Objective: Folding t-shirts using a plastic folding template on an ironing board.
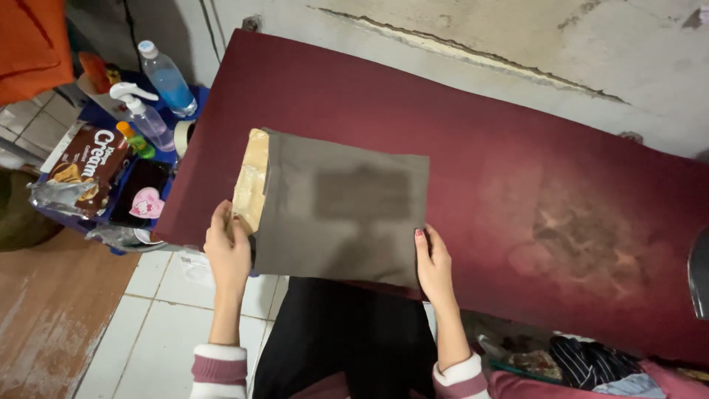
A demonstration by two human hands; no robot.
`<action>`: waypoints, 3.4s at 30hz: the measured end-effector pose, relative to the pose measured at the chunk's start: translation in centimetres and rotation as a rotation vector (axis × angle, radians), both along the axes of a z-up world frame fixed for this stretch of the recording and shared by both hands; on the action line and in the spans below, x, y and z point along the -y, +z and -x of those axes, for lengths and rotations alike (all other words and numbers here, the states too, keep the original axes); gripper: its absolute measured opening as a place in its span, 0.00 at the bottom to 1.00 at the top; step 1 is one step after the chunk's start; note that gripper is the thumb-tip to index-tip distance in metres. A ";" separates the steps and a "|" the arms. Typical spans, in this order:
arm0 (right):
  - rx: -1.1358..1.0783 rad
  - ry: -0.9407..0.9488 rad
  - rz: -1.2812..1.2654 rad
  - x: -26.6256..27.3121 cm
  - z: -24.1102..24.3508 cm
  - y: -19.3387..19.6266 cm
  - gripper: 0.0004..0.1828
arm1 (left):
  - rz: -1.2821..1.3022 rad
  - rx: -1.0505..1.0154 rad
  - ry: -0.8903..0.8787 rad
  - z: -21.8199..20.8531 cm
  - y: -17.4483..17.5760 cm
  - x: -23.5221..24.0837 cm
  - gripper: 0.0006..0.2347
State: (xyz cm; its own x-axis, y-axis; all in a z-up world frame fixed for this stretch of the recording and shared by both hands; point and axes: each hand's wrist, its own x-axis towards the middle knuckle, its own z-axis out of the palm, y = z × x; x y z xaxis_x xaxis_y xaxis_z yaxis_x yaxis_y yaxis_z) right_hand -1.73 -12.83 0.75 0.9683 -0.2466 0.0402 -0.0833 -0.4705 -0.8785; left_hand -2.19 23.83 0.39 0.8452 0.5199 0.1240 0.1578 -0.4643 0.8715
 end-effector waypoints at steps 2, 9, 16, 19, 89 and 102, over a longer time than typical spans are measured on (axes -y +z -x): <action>0.010 -0.006 -0.011 1.1 -0.1 -1.5 0.28 | -0.029 0.233 -0.008 -0.3 -1.5 -0.1 0.15; -0.062 -0.105 -0.023 11.4 -0.4 -1.0 0.31 | 0.235 -0.028 -0.028 3.4 2.1 7.1 0.15; 0.000 -0.140 0.641 17.3 2.8 0.1 0.40 | 0.278 0.090 -0.452 7.5 2.5 16.9 0.26; 0.123 0.062 0.809 14.8 6.0 1.4 0.49 | 0.107 -0.012 -0.504 6.1 3.3 16.3 0.26; 0.300 -0.098 0.933 17.7 -18.0 -0.9 0.06 | -0.677 0.088 -0.370 -4.4 -0.2 22.8 0.31; 0.331 0.157 0.876 -2.4 -1.8 0.3 0.30 | -0.726 0.103 -0.362 -4.4 0.0 22.0 0.28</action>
State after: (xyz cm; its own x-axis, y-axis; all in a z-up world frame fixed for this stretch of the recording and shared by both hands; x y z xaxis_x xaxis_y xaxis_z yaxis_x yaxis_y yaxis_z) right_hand 0.05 -10.40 1.09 0.8942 0.1338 0.4272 0.2270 -0.9580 -0.1750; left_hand 2.16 1.81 0.36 0.9115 -0.0225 0.4107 -0.1743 -0.9256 0.3361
